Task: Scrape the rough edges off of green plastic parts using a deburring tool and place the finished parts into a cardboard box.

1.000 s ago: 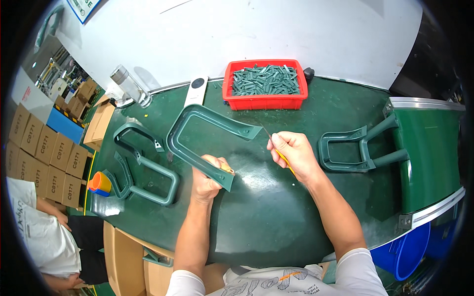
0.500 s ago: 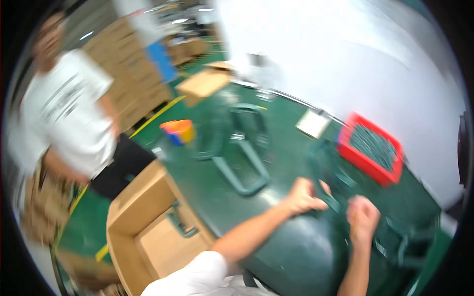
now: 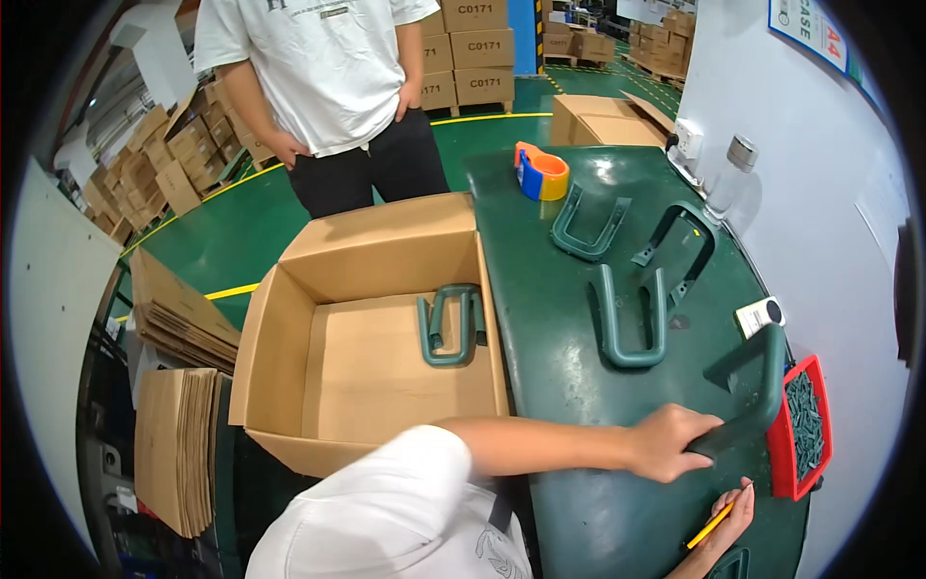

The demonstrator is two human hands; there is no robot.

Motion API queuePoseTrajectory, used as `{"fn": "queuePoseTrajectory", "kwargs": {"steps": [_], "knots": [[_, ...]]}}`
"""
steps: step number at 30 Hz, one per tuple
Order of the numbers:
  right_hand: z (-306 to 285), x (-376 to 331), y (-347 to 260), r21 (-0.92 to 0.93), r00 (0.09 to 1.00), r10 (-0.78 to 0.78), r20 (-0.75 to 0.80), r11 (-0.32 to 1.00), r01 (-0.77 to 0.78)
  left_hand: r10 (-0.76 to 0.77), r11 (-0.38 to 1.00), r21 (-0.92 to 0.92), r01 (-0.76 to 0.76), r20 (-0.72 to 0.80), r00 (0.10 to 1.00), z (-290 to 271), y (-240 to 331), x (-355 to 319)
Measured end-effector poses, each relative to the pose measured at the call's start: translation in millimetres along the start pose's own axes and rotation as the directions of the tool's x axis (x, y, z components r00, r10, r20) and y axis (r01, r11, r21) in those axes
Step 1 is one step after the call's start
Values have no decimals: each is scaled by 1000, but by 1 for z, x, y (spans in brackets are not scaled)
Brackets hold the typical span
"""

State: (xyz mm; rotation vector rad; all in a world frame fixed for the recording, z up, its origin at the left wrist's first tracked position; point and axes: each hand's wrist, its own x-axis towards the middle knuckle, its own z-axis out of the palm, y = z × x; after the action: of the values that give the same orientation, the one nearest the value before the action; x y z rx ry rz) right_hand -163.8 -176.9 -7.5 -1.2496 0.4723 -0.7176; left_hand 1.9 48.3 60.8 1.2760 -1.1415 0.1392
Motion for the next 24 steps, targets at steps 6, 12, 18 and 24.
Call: {"fn": "queuePoseTrajectory", "kwargs": {"steps": [6,12,18,24], "knots": [[8,-3,-2,-51,1000,-11,-8,999,10,-190,765,493,415,-442,876,-170,59,-86],[3,-3,0,-112,999,-43,-25,993,40,-558,-76,468,880,-752,351,-307,51,-209],[-3,1,7,-124,999,-31,-13,992,30,-628,-368,549,751,-742,234,-345,-7,-274],[0,0,5,-151,999,-30,-31,988,25,-543,-200,401,894,-805,239,-340,-66,-266]]}}
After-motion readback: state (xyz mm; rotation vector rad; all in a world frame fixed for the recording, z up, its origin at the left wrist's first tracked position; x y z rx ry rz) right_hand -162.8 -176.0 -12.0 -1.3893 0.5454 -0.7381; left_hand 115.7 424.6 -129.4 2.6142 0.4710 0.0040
